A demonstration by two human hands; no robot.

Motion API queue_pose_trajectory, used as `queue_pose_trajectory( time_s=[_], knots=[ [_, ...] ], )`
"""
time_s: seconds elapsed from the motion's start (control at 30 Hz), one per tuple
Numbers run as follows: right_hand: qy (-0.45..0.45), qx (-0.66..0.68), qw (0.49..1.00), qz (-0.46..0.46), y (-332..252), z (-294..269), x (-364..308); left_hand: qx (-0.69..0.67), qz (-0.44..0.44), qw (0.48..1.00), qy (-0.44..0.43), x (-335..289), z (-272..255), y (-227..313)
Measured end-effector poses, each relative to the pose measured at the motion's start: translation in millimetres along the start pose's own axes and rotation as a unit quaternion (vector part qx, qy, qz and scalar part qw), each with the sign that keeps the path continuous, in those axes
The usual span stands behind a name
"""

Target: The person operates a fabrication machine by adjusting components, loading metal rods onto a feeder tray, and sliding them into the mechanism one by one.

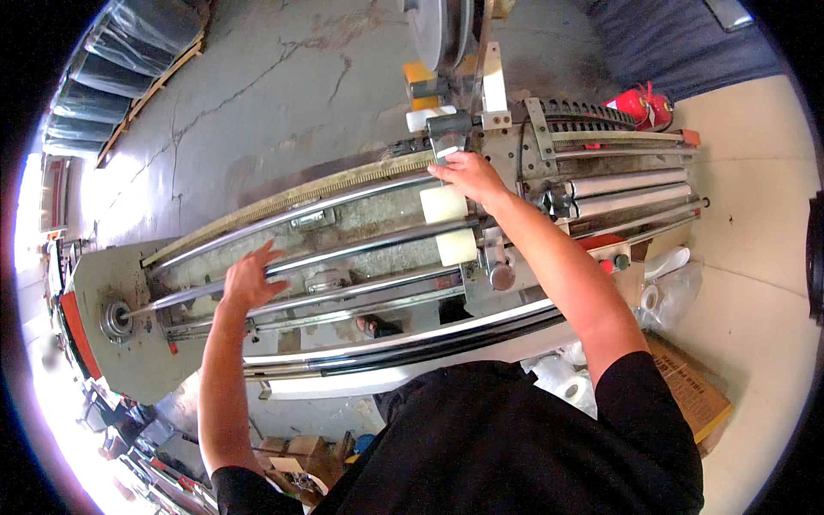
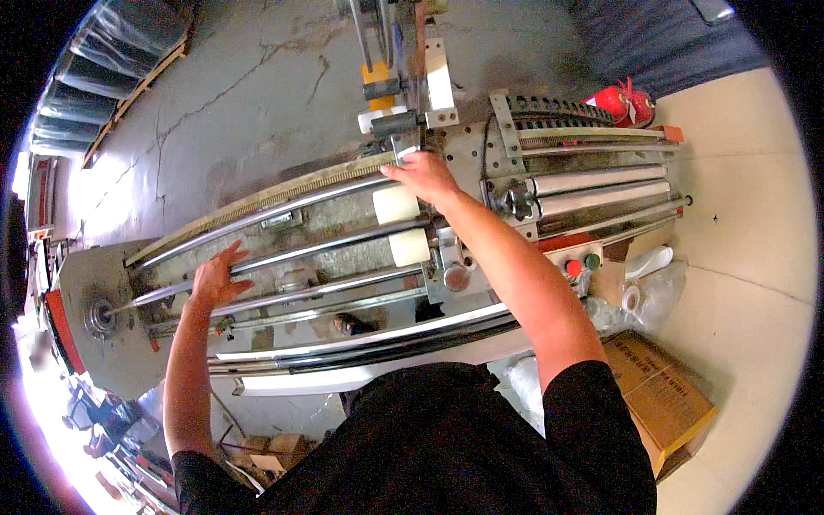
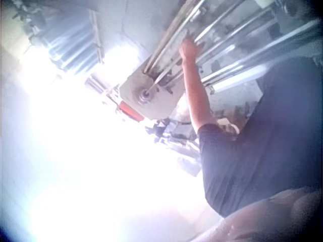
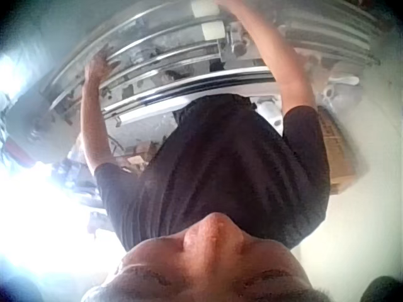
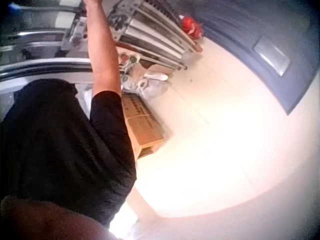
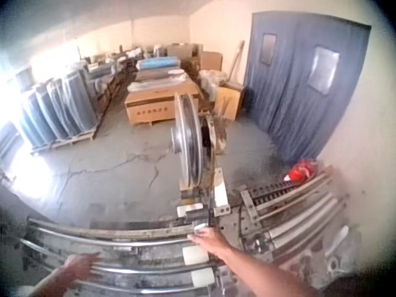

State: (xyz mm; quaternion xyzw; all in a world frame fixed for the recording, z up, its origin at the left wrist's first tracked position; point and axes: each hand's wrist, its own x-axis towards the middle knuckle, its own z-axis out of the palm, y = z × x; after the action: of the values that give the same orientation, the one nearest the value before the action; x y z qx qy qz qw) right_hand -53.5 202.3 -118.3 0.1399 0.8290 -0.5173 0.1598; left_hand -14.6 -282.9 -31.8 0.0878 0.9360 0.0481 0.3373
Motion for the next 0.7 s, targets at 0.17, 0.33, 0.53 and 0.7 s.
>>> queue_pose_trajectory(
  time_s=[0.17,0.33,0.53,0.7],
  knots=[
    [0.02,-0.055,0.998,0.002,-3,0,-3,0.009,0.081,0.995,0.066,13,12,95],
    [0.0,-0.065,0.998,-0.01,-3,1,-1,-0.005,0.126,0.988,0.087,18,20,176],
    [-0.006,-0.005,1.0,0.028,-3,-11,9,-0.004,0.182,0.98,0.077,27,25,260],
    [0.093,0.05,0.994,-0.04,-11,-16,-31,0.016,0.213,0.955,0.206,31,53,267]
  ],
)
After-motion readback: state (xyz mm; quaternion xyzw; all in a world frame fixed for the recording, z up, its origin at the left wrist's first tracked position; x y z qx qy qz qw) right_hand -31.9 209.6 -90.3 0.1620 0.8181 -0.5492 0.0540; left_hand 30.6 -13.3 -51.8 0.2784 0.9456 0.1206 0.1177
